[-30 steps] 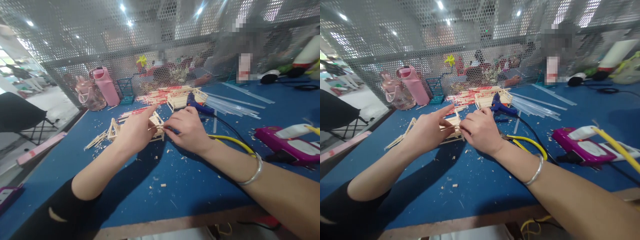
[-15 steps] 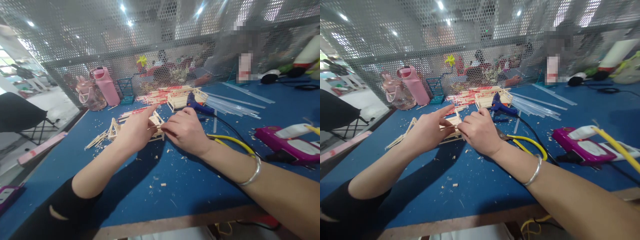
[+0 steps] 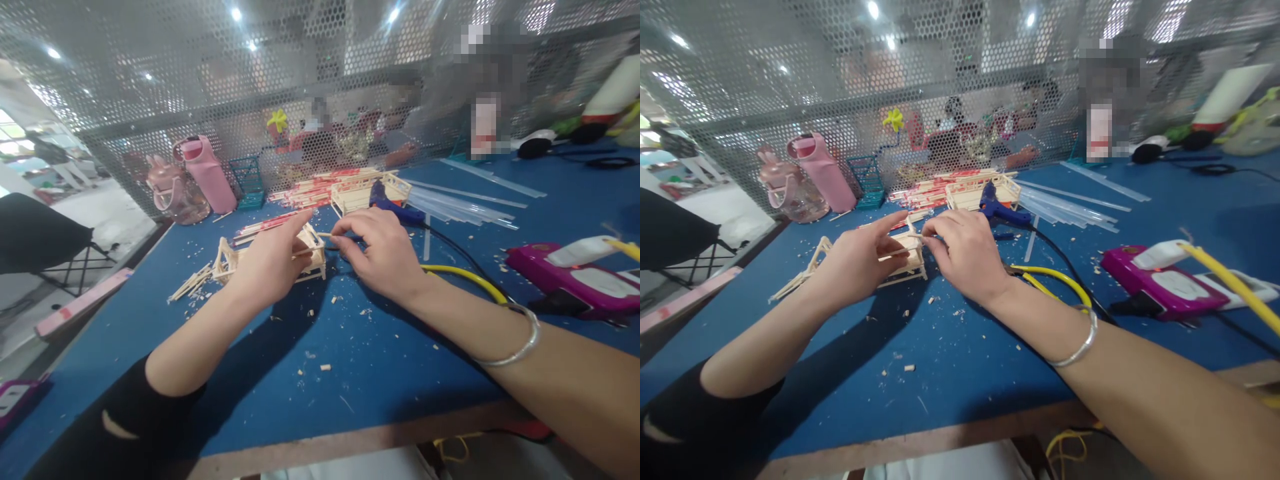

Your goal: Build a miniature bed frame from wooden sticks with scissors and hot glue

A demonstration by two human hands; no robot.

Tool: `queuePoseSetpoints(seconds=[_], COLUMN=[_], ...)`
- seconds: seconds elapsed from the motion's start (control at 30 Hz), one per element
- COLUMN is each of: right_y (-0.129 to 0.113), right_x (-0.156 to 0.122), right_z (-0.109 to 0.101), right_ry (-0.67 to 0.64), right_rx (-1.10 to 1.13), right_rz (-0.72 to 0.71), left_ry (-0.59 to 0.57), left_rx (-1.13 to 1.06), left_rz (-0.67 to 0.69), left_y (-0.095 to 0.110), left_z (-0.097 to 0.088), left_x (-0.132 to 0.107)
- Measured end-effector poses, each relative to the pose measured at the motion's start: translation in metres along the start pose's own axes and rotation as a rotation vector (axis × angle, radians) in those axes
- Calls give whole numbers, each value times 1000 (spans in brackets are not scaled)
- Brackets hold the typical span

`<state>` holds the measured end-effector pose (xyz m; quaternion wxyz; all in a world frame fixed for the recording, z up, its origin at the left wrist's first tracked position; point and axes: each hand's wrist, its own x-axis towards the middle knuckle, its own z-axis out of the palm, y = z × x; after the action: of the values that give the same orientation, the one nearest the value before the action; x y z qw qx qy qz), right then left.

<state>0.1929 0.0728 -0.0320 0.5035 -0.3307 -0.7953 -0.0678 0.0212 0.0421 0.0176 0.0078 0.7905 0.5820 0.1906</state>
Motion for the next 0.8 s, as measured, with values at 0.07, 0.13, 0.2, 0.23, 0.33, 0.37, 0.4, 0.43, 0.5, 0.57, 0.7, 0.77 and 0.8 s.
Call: queuePoseSetpoints(seconds=[0.07, 0.13, 0.2, 0.23, 0.33, 0.37, 0.4, 0.43, 0.5, 0.57, 0.7, 0.77, 0.8], right_y=[1, 1, 2, 2, 5, 5, 6, 7, 7, 7, 7, 7, 7], right_x=[0, 0, 1, 1, 1, 0, 0, 0, 0, 0, 0, 0, -1], right_z=[0, 0, -1, -1, -1, -1, -1, -1, -1, -1, -1, -1, -1], right_ry=[6, 6, -2, -5, -7, -6, -4, 0, 11, 20, 11, 3, -1], right_rx=[0, 0, 1, 6, 48, 67, 82, 95, 107, 105, 86, 82, 82], right_rz=[3, 2, 6, 11, 46, 64, 83, 100, 116, 114, 109, 110, 110], left_ry=[2, -3, -7, -9, -32, -45, -58, -70, -93, -105, -61, -35, -26], left_rx=[-6, -10, -13, -19, -39, -35, -23, -5, 26, 34, 15, 9, 13], left_rz=[0, -4, -15, -19, -31, -32, -31, -27, -17, -24, -44, -44, -46], left_y=[0, 1, 1, 1, 0, -1, -2, -3, -4, -4, -1, 1, 2], left_z=[1, 1, 1, 0, -4, -6, -7, -7, -7, -5, -1, -1, -1], left_x=[0, 1, 1, 1, 0, 0, 0, -1, -1, -1, 0, 0, 0])
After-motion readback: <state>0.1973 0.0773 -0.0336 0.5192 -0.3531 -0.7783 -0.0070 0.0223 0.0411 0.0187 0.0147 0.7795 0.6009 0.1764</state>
